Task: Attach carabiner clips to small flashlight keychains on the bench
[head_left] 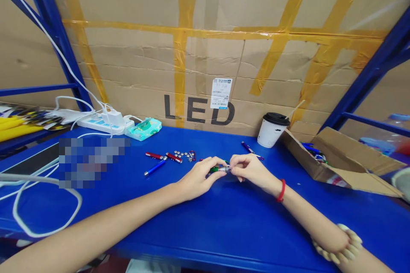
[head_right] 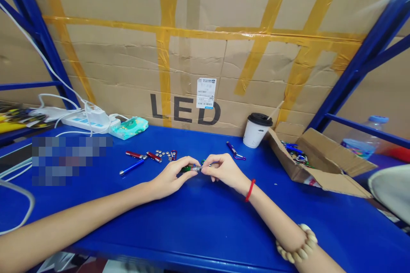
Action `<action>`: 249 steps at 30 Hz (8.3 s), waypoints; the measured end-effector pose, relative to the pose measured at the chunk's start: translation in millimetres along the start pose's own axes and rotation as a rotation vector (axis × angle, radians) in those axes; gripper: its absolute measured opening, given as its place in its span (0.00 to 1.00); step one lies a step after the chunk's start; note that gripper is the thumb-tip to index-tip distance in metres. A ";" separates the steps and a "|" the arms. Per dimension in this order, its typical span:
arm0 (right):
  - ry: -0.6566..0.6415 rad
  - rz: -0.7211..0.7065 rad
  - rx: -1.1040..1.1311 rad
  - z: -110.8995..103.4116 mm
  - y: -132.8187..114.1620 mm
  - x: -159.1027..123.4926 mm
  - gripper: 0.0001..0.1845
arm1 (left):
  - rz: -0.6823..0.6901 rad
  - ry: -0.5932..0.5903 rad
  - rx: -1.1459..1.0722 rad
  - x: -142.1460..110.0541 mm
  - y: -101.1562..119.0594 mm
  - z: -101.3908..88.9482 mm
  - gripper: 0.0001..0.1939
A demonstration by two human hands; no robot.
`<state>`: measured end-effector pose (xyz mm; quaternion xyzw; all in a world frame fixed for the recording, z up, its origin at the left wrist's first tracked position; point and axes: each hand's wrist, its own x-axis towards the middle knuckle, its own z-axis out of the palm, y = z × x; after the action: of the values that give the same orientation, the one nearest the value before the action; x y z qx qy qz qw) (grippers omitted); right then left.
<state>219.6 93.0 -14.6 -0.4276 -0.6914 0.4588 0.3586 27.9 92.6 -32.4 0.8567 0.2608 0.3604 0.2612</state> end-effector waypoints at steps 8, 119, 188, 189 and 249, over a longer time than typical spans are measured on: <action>-0.072 0.007 0.000 -0.4 4.9 0.7 0.10 | 0.023 -0.079 0.089 -6.3 3.0 2.0 0.06; 0.097 -0.121 -0.261 7.3 6.1 -6.4 0.17 | 0.082 -0.023 0.194 -10.2 -10.2 9.3 0.17; -0.177 -0.189 -0.564 18.6 -11.2 -18.8 0.18 | -0.101 -0.233 0.294 -10.6 -1.9 5.9 0.13; -0.187 -0.166 -0.558 18.5 -11.8 -18.6 0.18 | -0.099 -0.235 0.292 -10.5 -2.0 5.9 0.13; 0.228 -0.608 -0.845 -1.3 1.8 -8.5 0.13 | -0.279 -0.091 0.283 -1.5 3.4 6.8 0.14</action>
<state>224.4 86.0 -16.8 -0.3621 -0.8653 -0.0335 0.3449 32.9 87.4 -35.0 0.8557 0.4131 0.2415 0.1973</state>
